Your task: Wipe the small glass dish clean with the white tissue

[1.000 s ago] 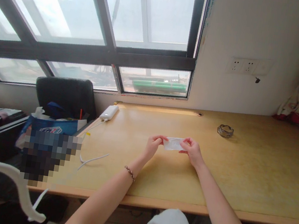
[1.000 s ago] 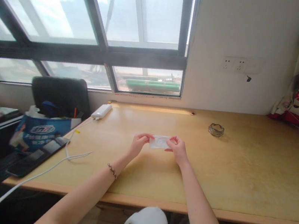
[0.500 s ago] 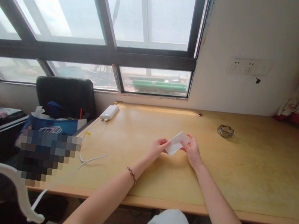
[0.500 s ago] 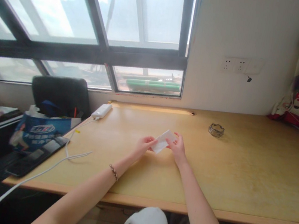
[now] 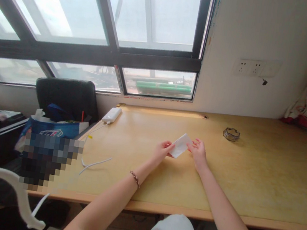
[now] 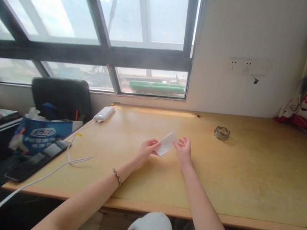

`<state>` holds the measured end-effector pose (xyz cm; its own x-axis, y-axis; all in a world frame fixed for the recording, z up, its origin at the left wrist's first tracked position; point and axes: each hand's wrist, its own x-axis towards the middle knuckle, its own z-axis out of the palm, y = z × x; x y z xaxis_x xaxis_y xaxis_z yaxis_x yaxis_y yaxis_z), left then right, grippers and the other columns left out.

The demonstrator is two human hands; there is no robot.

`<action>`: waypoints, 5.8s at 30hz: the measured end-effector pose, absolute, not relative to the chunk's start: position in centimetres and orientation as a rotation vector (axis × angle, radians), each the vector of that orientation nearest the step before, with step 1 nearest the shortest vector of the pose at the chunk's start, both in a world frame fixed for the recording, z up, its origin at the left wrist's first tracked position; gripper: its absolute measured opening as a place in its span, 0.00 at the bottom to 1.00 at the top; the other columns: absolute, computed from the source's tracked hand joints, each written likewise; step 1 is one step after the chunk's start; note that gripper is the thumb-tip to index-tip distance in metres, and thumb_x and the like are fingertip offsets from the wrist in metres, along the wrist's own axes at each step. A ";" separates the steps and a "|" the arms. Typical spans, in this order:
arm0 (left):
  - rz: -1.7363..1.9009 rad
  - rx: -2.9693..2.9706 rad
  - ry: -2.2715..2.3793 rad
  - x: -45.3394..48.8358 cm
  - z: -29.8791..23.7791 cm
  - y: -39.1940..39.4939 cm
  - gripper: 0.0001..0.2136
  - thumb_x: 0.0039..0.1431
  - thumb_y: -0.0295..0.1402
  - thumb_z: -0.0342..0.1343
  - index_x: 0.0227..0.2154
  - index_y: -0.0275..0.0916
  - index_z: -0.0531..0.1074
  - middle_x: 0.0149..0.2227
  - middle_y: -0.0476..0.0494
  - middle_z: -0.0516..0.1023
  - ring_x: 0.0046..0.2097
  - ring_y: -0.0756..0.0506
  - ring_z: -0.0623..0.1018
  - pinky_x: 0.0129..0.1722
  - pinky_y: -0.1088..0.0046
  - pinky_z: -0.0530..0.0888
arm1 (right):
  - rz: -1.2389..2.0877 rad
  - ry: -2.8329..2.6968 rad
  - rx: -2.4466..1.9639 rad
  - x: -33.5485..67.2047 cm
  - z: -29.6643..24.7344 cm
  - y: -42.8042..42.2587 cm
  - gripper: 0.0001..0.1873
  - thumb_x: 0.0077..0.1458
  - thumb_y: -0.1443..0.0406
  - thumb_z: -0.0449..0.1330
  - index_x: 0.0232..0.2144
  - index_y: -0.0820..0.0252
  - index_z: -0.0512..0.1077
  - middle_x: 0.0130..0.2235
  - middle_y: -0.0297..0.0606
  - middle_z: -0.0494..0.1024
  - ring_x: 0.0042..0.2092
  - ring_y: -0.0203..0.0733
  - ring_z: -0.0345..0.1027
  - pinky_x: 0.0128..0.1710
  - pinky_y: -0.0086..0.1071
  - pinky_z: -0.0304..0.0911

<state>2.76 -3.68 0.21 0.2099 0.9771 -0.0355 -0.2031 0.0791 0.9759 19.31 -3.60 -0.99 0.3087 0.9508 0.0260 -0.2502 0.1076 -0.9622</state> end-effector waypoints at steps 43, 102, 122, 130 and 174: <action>1.010 1.094 0.920 2.0 1.2 -3.7 0.11 0.37 0.35 0.59 0.22 0.32 0.68 0.21 0.47 0.69 0.22 0.53 0.68 0.20 0.79 0.66 | 1.272 -0.896 -0.837 19.5 1.2 -4.8 0.25 0.45 0.53 0.55 0.47 0.48 0.62 0.54 0.32 0.60 0.49 0.41 0.60 0.42 0.32 0.60; 0.915 1.359 0.694 2.0 0.2 -3.2 0.20 0.38 0.32 0.60 0.39 0.34 0.72 0.41 0.39 0.71 0.31 0.52 0.67 0.29 0.76 0.63 | 1.100 -0.882 -1.163 20.4 -1.6 -3.3 0.17 0.40 0.55 0.58 0.26 0.65 0.70 0.14 0.27 0.62 0.13 0.25 0.46 0.09 0.22 0.45; 0.848 1.334 0.723 1.3 0.6 -3.2 0.25 0.38 0.28 0.57 0.46 0.35 0.67 0.30 0.45 0.71 0.25 0.56 0.63 0.26 0.78 0.59 | 1.178 -0.938 -1.054 20.2 0.1 -4.3 0.33 0.35 0.62 0.63 0.47 0.55 0.60 0.31 0.32 0.71 0.25 0.30 0.65 0.22 0.23 0.62; 0.882 1.366 0.781 0.5 1.1 -2.9 0.20 0.42 0.26 0.52 0.42 0.33 0.69 0.28 0.46 0.67 0.24 0.57 0.61 0.22 0.80 0.56 | 0.416 -1.127 -1.690 22.0 -1.3 -3.6 0.28 0.39 0.62 0.58 0.47 0.60 0.63 0.38 0.43 0.69 0.37 0.44 0.64 0.36 0.38 0.60; 0.380 2.600 0.892 2.4 1.4 -5.7 0.19 0.56 0.42 0.43 0.50 0.48 0.59 0.55 0.45 0.59 0.57 0.43 0.54 0.55 0.57 0.47 | -0.320 -1.848 -2.116 36.6 -2.8 -11.0 0.19 0.54 0.60 0.43 0.37 0.56 0.72 0.45 0.43 0.71 0.48 0.46 0.61 0.49 0.43 0.48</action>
<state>2.42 -5.67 1.45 0.7641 0.6312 0.1330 0.5331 -0.7340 0.4207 36.61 -10.98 -2.83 0.1421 0.9193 0.3670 0.9892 -0.1181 -0.0870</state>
